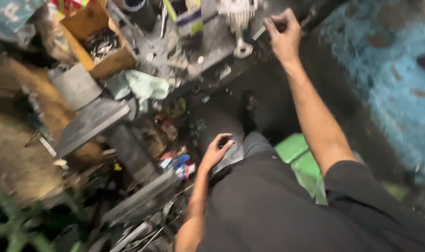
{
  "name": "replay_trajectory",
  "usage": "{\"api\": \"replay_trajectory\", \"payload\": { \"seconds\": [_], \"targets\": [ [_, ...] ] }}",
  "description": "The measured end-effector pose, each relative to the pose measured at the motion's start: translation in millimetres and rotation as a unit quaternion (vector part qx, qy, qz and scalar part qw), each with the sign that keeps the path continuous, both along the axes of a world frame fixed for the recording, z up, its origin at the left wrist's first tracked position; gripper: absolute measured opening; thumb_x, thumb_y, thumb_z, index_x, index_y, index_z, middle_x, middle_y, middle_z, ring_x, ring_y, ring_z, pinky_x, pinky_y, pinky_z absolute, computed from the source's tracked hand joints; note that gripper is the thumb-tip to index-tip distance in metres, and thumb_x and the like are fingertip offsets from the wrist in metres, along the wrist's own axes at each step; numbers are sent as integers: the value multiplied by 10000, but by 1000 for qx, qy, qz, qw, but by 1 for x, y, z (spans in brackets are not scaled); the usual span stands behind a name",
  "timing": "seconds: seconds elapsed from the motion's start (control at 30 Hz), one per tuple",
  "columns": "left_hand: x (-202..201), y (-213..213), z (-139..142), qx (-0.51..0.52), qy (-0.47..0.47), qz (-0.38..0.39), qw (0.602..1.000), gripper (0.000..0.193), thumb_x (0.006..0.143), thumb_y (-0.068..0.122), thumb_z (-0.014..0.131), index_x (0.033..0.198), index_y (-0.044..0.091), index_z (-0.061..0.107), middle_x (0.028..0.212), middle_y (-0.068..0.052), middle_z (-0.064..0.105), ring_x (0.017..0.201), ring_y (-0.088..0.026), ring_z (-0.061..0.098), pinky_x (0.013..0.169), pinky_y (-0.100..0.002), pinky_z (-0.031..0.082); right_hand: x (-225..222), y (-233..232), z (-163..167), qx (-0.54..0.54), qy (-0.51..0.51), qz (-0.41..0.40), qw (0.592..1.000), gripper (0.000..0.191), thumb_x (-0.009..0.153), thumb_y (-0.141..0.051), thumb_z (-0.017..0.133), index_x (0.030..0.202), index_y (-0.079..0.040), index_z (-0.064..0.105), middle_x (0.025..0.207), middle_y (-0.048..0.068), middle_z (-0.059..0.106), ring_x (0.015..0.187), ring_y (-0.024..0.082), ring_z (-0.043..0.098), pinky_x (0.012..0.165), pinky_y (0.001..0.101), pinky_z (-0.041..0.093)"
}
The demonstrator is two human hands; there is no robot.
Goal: The person operates a lathe, turning a handwheel and adjusting a tool against a rotating workpiece clamped in the chuck. They then pick up a finned engine cylinder head, carry it across the workshop, and work on it by hand at a bench before fitting it onto a machine in a darker area.
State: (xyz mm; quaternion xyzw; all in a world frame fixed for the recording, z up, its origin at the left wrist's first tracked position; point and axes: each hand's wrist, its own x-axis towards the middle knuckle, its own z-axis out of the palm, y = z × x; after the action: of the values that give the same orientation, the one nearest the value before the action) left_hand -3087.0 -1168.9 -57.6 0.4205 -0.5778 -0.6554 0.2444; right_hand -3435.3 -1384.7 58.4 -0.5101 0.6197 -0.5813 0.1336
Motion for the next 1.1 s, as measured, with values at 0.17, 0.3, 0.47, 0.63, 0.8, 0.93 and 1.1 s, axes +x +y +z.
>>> {"api": "replay_trajectory", "payload": {
  "seconds": [0.17, 0.3, 0.47, 0.63, 0.8, 0.93, 1.1],
  "targets": [
    [-82, -101, 16, 2, 84, 147, 986, 317, 1005, 161, 685, 1291, 36, 628, 1121, -75, 724, 1033, -138, 675, 926, -278, 544, -31, -144, -3, -66, 124, 98, 985, 230, 925, -141, 885, 994, -22, 701, 906, 95, 736, 805, 198, 681, 720, 340, 542],
    [-147, -171, 27, -24, 150, 308, 939, 320, 1047, 129, 628, 1348, 36, 574, 1206, -90, 713, 1067, -149, 661, 933, -294, 535, -34, -166, -2, -12, 164, 195, 967, 258, 915, -155, 860, 969, -12, 652, 888, 135, 615, 796, 265, 638, 706, 387, 535],
    [-186, -215, 28, 4, 212, 386, 898, 366, 1053, 155, 618, 1384, 35, 518, 1342, -102, 653, 1215, -157, 646, 1035, -295, 517, -34, -154, 3, -5, 162, 243, 956, 218, 935, -194, 843, 988, -53, 685, 924, 87, 642, 882, 271, 601, 788, 411, 475],
    [-208, -244, 36, 64, 129, 377, 915, 468, 1032, 272, 663, 1418, 36, 543, 1252, -123, 673, 1110, -160, 619, 946, -293, 507, -36, -159, 11, -10, 191, 262, 946, 222, 922, -258, 856, 958, -92, 714, 911, 18, 697, 897, 247, 589, 859, 409, 404],
    [-209, -259, 52, 145, 195, 373, 895, 521, 974, 329, 679, 1398, 68, 528, 1218, -55, 638, 1074, -122, 602, 893, -269, 512, -37, -160, 17, -10, 168, 261, 951, 224, 912, -270, 845, 965, -90, 722, 899, 22, 688, 896, 243, 586, 867, 394, 384],
    [-202, -268, 56, 160, 154, 323, 920, 480, 977, 342, 699, 1344, 64, 564, 1108, -10, 627, 936, -79, 558, 779, -240, 492, -37, -161, 24, -6, 211, 273, 938, 195, 929, -253, 842, 964, -107, 719, 913, 5, 699, 923, 230, 588, 903, 423, 371],
    [-195, -279, 60, 186, 170, 300, 920, 376, 988, 328, 761, 1186, 56, 593, 856, 1, 511, 689, -90, 410, 566, -232, 341, -39, -159, 35, -54, 259, 325, 908, 183, 914, -150, 823, 1037, -109, 693, 1025, -9, 717, 1060, 211, 606, 1015, 514, 342]
  ]
}}
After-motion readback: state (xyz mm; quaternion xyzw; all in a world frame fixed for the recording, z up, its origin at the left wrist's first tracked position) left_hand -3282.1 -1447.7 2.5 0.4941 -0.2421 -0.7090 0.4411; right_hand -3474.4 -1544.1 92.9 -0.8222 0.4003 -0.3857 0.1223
